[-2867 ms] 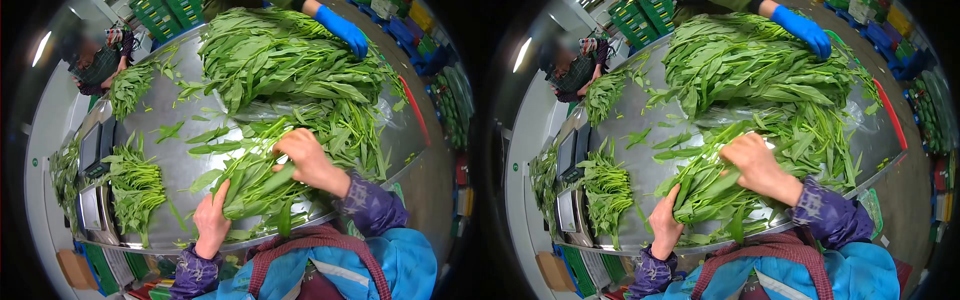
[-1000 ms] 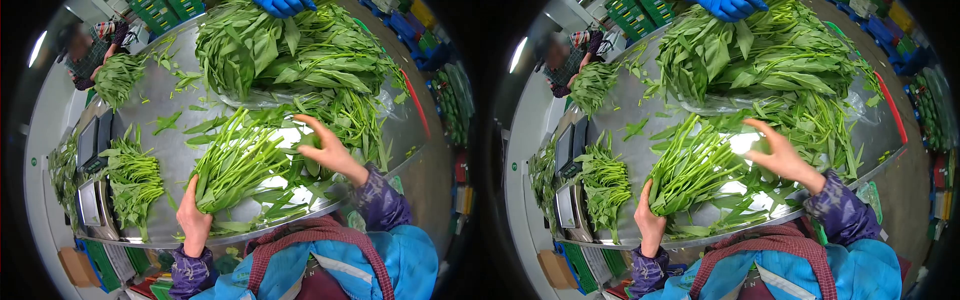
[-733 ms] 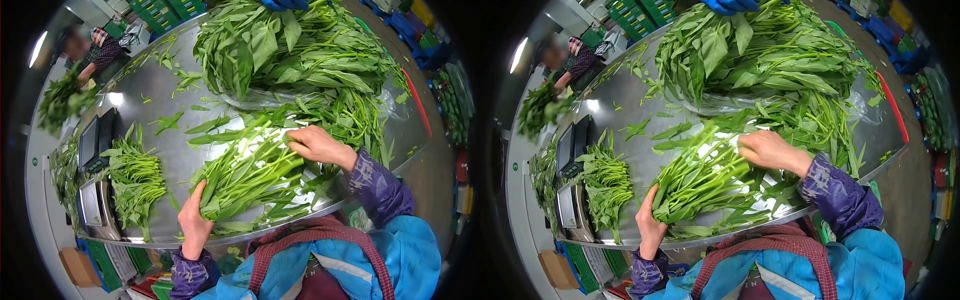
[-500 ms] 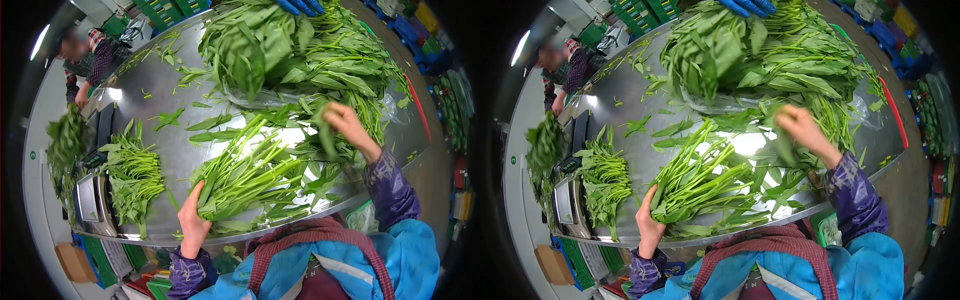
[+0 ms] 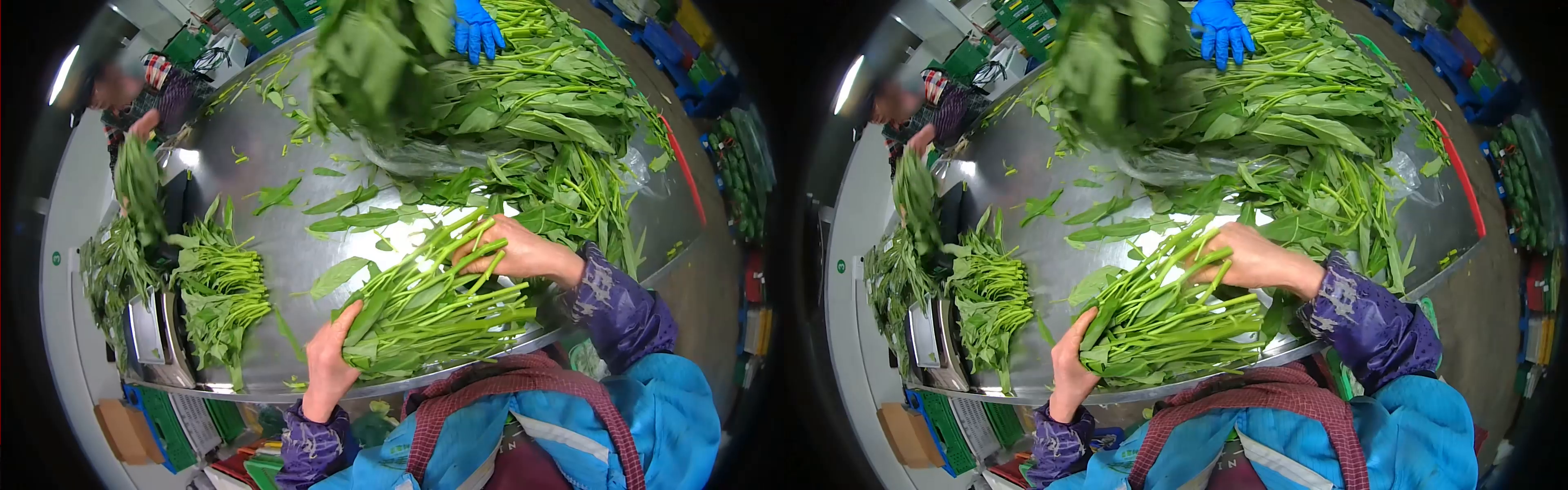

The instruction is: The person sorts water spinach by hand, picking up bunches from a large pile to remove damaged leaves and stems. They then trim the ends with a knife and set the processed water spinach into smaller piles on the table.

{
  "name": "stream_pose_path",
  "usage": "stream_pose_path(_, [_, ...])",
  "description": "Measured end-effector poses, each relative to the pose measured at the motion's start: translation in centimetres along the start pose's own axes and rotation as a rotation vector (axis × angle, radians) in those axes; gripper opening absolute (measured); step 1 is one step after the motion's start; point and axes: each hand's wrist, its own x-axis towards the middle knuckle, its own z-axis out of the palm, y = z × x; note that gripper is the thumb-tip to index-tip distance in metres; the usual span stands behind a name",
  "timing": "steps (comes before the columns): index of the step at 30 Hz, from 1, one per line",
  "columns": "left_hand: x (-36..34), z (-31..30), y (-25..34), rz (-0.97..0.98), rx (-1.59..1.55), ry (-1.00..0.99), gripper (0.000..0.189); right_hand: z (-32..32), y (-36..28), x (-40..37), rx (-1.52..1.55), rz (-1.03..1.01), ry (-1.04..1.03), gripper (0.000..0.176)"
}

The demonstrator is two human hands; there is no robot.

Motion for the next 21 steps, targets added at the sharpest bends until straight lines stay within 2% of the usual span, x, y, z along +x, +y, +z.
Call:
stream_pose_path(2, [0.0, 0.0, 0.4, -0.065, -0.02, -0.039, 0.061, -1.5, -0.7, -0.2, -0.206, -0.021, 0.038, 0.019])
stream_pose_path(3, [0.3, 0.3, 0.7, -0.096, -0.074, -0.061, 0.061, -2.3, -0.2, -0.5, -0.301, 0.044, 0.143, 0.012])
stream_pose_path(4, [0.3, 0.4, 0.9, -0.129, -0.129, -0.078, 0.061, -3.7, 0.9, -1.0, -0.236, 0.061, 0.362, 0.01])
stream_pose_path(5, [0.1, 0.2, 0.5, -0.261, -0.186, -0.129, 0.061, -5.8, 1.5, -1.8, -0.175, 0.14, 0.443, 0.011])
stream_pose_path(6, [-0.1, 0.1, 0.0, -0.262, -0.185, -0.122, 0.061, -7.8, 2.0, -2.9, -0.1, 0.257, 0.432, 0.013])
stream_pose_path(7, [-0.4, 0.1, -0.7, -0.356, -0.209, -0.107, 0.06, -8.9, 2.5, -4.1, -0.076, 0.339, 0.391, 0.014])
stream_pose_path(8, [-0.9, 0.1, -1.4, -0.456, -0.232, -0.097, 0.059, -9.8, 1.9, -4.9, -0.144, 0.446, 0.26, 0.017])
stream_pose_path(10, [-1.3, 0.1, -2.6, -0.492, -0.251, -0.106, 0.057, -9.0, 2.2, -6.1, -0.404, 0.237, 0.262, 0.036])
stream_pose_path(12, [-1.4, 0.3, -3.2, -0.561, -0.335, -0.059, 0.054, -7.8, 1.0, -6.0, -0.154, 0.443, 0.242, 0.061])
stream_pose_path(14, [-1.7, 0.5, -3.7, -0.571, -0.342, -0.043, 0.051, -5.7, 1.2, -5.5, 0.329, 0.413, 0.222, 0.075])
stream_pose_path(18, [-1.2, 0.0, -2.7, -0.637, -0.461, -0.032, 0.049, -1.2, -0.2, -2.2, 0.381, 0.367, 0.093, 0.083])
stream_pose_path(19, [-1.1, -0.1, -2.4, -0.647, -0.47, -0.055, 0.049, -0.6, -0.2, -1.5, 0.294, 0.334, 0.028, 0.088])
stream_pose_path(20, [-1.0, -0.1, -2.1, -0.644, -0.468, -0.055, 0.049, 0.3, -0.8, -0.9, 0.349, 0.317, 0.067, 0.071])
stream_pose_path(21, [-1.1, -0.1, -1.8, -0.683, -0.54, -0.081, 0.049, 0.3, -1.1, -0.3, 0.456, 0.394, -0.073, 0.056])
